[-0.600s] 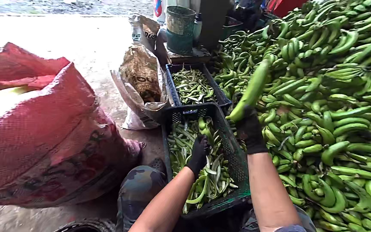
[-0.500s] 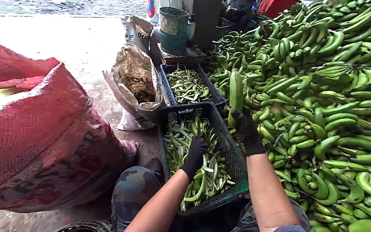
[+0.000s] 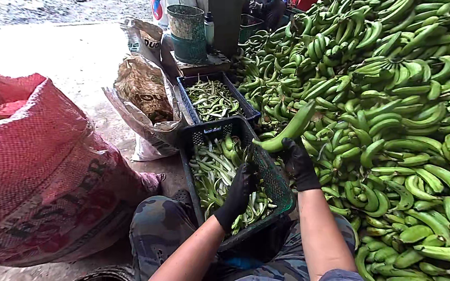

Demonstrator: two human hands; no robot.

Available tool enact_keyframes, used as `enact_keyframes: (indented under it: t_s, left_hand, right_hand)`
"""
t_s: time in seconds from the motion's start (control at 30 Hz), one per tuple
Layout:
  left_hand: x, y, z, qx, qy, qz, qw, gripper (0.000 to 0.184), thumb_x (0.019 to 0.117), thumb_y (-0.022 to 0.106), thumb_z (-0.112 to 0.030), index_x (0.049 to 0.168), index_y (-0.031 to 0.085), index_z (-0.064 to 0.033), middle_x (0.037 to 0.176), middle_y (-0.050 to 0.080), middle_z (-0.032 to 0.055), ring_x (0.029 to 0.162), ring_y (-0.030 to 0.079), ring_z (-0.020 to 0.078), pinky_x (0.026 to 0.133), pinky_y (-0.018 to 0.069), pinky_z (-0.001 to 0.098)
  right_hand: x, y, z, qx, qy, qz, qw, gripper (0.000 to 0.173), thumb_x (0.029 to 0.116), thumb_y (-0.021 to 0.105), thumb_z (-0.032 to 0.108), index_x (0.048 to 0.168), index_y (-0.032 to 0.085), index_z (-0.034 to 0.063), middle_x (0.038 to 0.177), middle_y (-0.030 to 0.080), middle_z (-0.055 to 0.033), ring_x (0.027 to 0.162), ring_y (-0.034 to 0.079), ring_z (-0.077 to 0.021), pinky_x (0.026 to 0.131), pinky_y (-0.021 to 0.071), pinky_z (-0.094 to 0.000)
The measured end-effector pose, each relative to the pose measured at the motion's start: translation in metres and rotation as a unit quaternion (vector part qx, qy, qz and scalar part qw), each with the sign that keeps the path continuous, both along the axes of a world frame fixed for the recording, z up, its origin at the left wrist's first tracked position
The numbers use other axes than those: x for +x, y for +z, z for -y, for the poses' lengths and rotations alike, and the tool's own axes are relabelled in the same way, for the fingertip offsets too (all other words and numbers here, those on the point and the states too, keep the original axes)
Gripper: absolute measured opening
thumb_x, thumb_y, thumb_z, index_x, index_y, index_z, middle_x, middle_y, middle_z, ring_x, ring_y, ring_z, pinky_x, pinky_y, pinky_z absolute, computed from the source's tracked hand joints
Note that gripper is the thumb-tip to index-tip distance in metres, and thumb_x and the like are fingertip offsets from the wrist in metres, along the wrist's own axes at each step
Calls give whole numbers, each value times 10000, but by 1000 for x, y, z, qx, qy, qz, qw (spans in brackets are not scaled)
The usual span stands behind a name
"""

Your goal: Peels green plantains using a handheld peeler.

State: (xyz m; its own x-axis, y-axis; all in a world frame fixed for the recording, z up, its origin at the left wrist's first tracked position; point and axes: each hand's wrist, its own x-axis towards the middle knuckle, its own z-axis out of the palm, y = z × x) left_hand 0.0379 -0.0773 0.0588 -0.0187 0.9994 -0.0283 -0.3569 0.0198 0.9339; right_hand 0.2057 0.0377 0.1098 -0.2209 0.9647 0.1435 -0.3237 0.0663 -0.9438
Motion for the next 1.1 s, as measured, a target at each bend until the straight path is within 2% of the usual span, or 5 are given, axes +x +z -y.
enact_keyframes:
  t_s: [0.2, 0.37, 0.57, 0.7, 1.1]
  left_hand:
    - [6, 28, 4, 50, -7, 18, 999, 440, 1103, 342, -351, 1315, 537, -19, 862, 595, 51, 755, 625, 173, 750, 599, 395]
    - [10, 79, 11, 185, 50, -50, 980, 694, 1024, 319, -673, 1256, 624, -95, 801, 622, -15, 671, 550, 63, 613, 479, 221]
    - [6, 5, -6, -59, -47, -140, 987, 432, 1117, 302, -369, 1400, 496, -106, 959, 603, 32, 645, 541, 99, 555, 482, 275]
    - [-10, 28, 1, -13, -23, -209, 977, 452, 1106, 354, -393, 1387, 499, -71, 1035, 628, 63, 827, 628, 117, 727, 558, 319]
    - [-46, 63, -14, 215, 39, -555, 802, 535, 1018, 486, -565, 1385, 618, -199, 1020, 667, 94, 909, 663, 266, 773, 553, 499]
  right_hand:
    - [0, 9, 10, 10, -1, -122, 993, 368, 999, 547, 395, 1320, 516, 217, 1154, 671, -62, 897, 696, -221, 715, 612, -405]
    - [-7, 24, 16, 39, -62, -55, 996, 509, 968, 628, 411, 1392, 413, 229, 1121, 657, -47, 856, 700, -196, 680, 620, -367]
    - [-12, 40, 26, 25, 1, -86, 996, 496, 994, 566, 460, 1409, 420, 231, 1157, 670, -53, 973, 698, -214, 818, 613, -415]
    - [-8, 35, 13, -3, -12, -114, 993, 397, 1039, 456, 536, 1281, 569, 243, 1063, 679, 1, 929, 683, -147, 791, 599, -371]
    - [-35, 2, 15, -45, 13, -43, 998, 645, 934, 412, 763, 1246, 579, 224, 906, 680, 30, 758, 658, -84, 650, 578, -318]
